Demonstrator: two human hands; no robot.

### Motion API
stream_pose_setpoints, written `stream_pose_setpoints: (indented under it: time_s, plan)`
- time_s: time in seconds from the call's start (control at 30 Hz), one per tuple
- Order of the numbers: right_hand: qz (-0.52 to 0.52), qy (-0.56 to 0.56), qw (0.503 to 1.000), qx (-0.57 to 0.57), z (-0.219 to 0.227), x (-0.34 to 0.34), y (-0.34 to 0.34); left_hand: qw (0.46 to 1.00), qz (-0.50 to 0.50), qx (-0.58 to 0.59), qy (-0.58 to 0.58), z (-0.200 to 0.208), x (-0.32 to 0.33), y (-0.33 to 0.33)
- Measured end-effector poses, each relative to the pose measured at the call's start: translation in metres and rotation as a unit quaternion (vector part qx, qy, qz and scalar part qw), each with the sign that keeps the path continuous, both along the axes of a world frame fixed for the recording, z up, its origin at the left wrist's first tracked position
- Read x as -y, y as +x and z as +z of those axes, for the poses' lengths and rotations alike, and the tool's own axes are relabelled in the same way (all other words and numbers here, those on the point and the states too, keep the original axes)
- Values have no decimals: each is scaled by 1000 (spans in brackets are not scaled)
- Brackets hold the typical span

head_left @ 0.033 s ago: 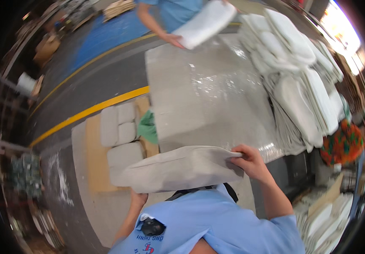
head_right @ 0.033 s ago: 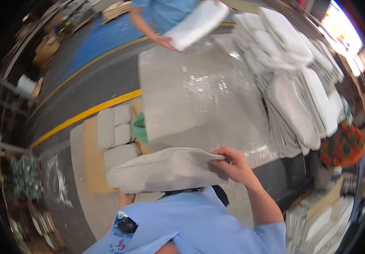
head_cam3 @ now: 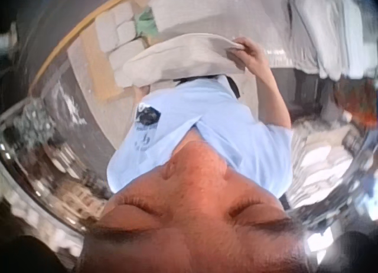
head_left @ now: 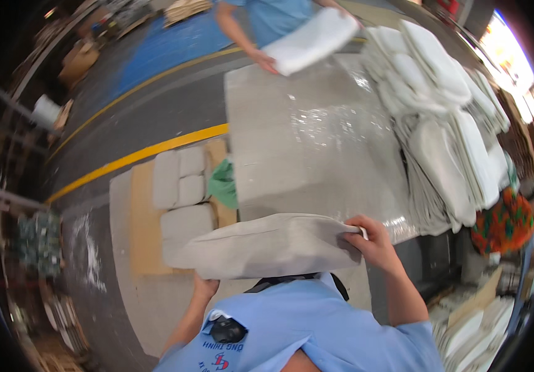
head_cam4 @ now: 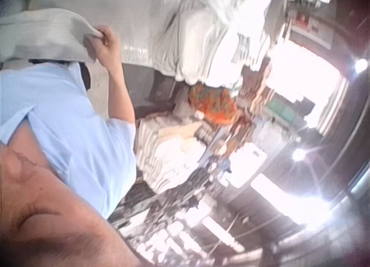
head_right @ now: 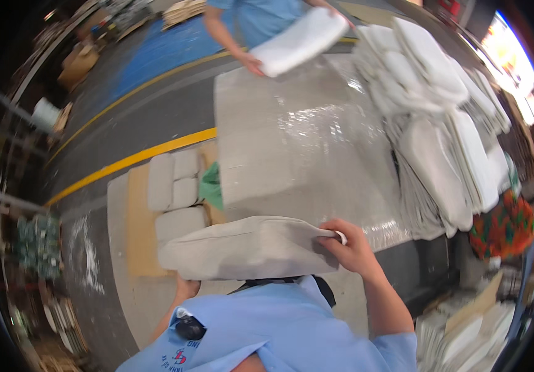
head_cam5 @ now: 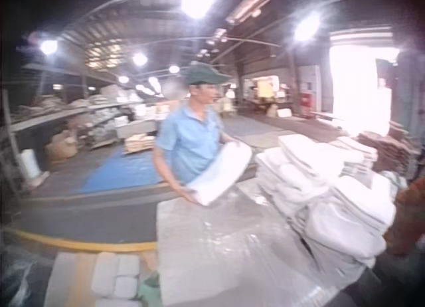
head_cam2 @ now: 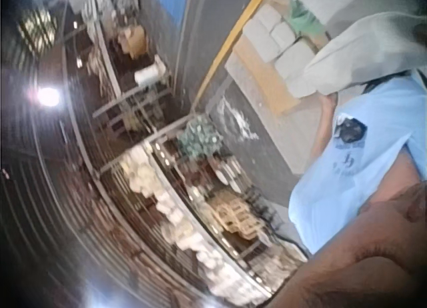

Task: The person folds white cushion covers and inserts them onto foam cushions at a work table. They repeatedly pick up a cover, fold it, place a foam insert inside, and stack the finished cushion. Other workers are visible nearby performing similar tasks.

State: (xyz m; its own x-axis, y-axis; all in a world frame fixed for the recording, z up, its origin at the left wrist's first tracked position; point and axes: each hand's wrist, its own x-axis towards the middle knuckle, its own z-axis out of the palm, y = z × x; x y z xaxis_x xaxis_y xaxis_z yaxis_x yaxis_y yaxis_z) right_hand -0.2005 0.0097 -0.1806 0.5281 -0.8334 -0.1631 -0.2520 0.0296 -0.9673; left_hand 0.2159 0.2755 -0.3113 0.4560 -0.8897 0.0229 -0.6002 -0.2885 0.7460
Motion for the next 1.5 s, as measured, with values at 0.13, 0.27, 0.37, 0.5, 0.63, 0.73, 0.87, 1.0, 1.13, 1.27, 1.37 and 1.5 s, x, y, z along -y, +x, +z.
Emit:
stream_pose_setpoints:
  time_s: [0.13,0.27,0.37,0.5,0.63,0.73,0.87,1.0,1.13,1.27,1.37,1.5]
  plan:
    - [7,-164,984,-76,-8,-6,-7,1000,4,14,7,7,-4,-14]
    - [24,-184,982,-44,-26,-18,-8,1000,22,18,2,-1,-16,-21]
    - [-50,-100,994,-7,-58,-20,-18,999,32,-13,-4,-9,-11,-22]
    - [-104,-131,985,-37,-72,-21,-8,999,24,14,29,-20,1,-8]
    - [-145,-135,978,-65,-83,-20,7,993,16,-78,82,-25,31,20]
    - [-194,-114,974,-22,-78,-29,22,988,2,-145,56,-21,56,36]
    - [-281,-111,953,15,-86,-68,24,981,-83,-150,88,-10,81,67]
    - [-311,-94,944,-63,-80,-88,43,972,-140,-186,42,-42,93,99]
    - [-306,-198,926,-99,-59,-83,51,934,-221,-241,146,-37,130,108]
    - [-262,-367,873,-186,-29,-92,52,815,-418,-91,390,5,186,159]
    - [-286,-403,854,-162,-6,-109,66,726,-489,253,412,59,259,192]
    - [-342,-449,802,-194,5,-136,88,832,-537,80,112,131,333,65]
